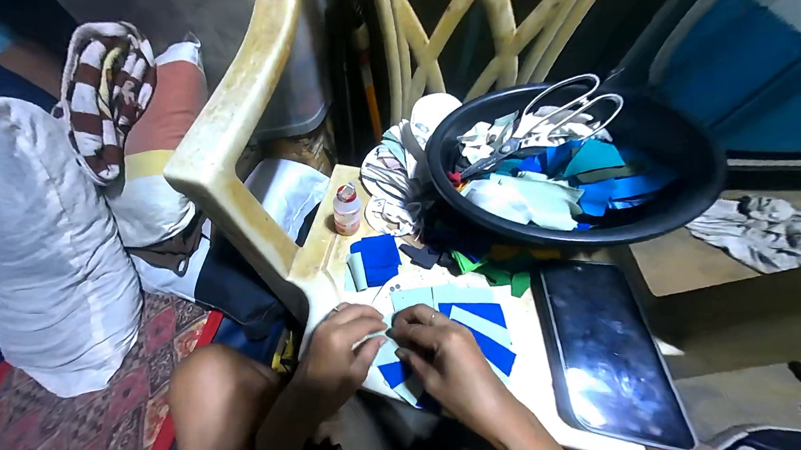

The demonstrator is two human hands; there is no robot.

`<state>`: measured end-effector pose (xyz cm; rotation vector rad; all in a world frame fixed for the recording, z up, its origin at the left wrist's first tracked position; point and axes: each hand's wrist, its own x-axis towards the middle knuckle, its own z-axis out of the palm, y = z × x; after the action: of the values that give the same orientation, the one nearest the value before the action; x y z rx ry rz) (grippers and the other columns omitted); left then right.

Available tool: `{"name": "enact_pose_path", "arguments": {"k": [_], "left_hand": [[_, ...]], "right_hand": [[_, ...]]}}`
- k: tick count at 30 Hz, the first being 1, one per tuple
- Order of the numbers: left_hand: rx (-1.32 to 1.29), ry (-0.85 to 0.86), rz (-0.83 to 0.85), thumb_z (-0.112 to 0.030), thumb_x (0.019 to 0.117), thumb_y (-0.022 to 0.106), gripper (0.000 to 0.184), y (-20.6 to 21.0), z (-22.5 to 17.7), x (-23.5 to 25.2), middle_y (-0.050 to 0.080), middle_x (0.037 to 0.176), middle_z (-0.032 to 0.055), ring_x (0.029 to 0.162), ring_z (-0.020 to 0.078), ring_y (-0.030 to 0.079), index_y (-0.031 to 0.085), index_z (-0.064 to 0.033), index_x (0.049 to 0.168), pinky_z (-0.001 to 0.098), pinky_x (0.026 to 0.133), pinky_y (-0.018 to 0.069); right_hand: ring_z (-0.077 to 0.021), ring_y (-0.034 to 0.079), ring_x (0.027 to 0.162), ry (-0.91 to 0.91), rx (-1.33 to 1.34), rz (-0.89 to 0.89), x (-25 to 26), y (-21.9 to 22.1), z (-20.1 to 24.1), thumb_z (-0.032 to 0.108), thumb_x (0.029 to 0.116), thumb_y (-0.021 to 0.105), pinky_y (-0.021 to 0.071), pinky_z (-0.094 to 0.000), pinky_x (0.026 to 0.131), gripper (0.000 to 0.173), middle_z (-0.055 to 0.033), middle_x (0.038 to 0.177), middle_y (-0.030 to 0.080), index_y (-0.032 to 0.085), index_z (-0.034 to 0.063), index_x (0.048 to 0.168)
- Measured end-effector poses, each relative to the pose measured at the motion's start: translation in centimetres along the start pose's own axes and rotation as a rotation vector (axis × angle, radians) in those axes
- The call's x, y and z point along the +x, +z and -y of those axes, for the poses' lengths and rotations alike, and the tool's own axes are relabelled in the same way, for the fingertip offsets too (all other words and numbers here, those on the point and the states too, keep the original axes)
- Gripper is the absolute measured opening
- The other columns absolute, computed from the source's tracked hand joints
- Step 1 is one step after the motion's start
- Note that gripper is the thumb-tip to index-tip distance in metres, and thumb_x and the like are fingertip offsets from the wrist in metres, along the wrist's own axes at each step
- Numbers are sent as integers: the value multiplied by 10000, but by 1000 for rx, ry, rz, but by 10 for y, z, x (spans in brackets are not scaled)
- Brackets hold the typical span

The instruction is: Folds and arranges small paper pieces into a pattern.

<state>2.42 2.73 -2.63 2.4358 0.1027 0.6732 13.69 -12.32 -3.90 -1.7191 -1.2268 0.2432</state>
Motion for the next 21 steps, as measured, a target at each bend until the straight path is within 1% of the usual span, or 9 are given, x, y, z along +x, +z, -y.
{"name": "enact_pose_path", "arguments": {"k": [2, 3, 5, 6, 9, 11, 16, 19, 21], "left_hand": [[22, -19, 12, -30, 913, 655, 168, -2, -3, 21, 735, 1102, 169, 1000, 253, 710, 760, 29, 1030, 343, 882, 574], [37, -28, 53, -28, 936, 635, 203, -1, -4, 33, 724, 1150, 175, 1064, 283, 695, 745, 33, 1095, 382, 932, 558], [69, -42, 190, -26, 981, 574, 264, 1, -5, 57, 702, 1233, 177, 1197, 337, 641, 708, 33, 1200, 456, 1043, 491], [92, -47, 273, -32, 1002, 544, 279, 3, -5, 69, 694, 1251, 177, 1228, 349, 618, 693, 31, 1230, 469, 1066, 466], [169, -85, 549, -61, 1054, 472, 304, 7, -12, 99, 660, 1283, 195, 1271, 350, 572, 637, 37, 1290, 459, 1101, 416], [209, -121, 680, -70, 1067, 457, 306, 10, -17, 113, 624, 1320, 210, 1292, 344, 558, 601, 41, 1313, 461, 1118, 400], [229, -130, 750, -20, 1030, 507, 223, 10, -19, 127, 643, 1141, 205, 1132, 344, 607, 608, 41, 1219, 480, 1021, 455], [191, -141, 777, -5, 1021, 514, 214, 9, -19, 129, 640, 1122, 208, 1077, 328, 625, 609, 42, 1207, 470, 974, 486], [155, -166, 761, -7, 1019, 525, 209, 9, -17, 128, 644, 1127, 211, 1056, 319, 632, 617, 42, 1199, 467, 957, 496]], "right_hand": [[-186, 692, 831, 24, 20, 10, 0, -1, 0, -88, 792, 692, 584, -269, 764, 203, -178, 1031, 698, 762, -41, 977], [-182, 688, 827, 33, 31, 16, 1, -2, 0, -89, 794, 694, 581, -264, 761, 205, -180, 1036, 694, 760, -44, 982], [-180, 684, 831, 49, 46, 26, 1, -3, 0, -92, 792, 697, 578, -261, 764, 210, -184, 1042, 692, 761, -47, 987], [-189, 688, 842, 55, 49, 30, 1, -3, 1, -95, 791, 700, 579, -269, 776, 214, -189, 1047, 694, 762, -50, 991], [-207, 692, 857, 57, 53, 39, 1, -4, 3, -100, 789, 702, 581, -284, 793, 207, -201, 1045, 693, 760, -59, 982], [-217, 687, 876, 68, 52, 50, 1, -4, 5, -102, 795, 699, 577, -296, 809, 199, -201, 1042, 689, 758, -63, 981], [-262, 696, 920, 47, 21, 47, 0, -2, 7, -108, 795, 700, 583, -335, 844, 189, -203, 1036, 691, 759, -60, 968], [-276, 692, 936, 31, 17, 55, -2, -2, 8, -106, 794, 700, 580, -345, 855, 192, -202, 1033, 688, 758, -54, 969], [-259, 693, 910, 23, 56, 67, -3, -5, 7, -99, 802, 695, 582, -331, 834, 200, -199, 1041, 691, 759, -49, 985]]}}
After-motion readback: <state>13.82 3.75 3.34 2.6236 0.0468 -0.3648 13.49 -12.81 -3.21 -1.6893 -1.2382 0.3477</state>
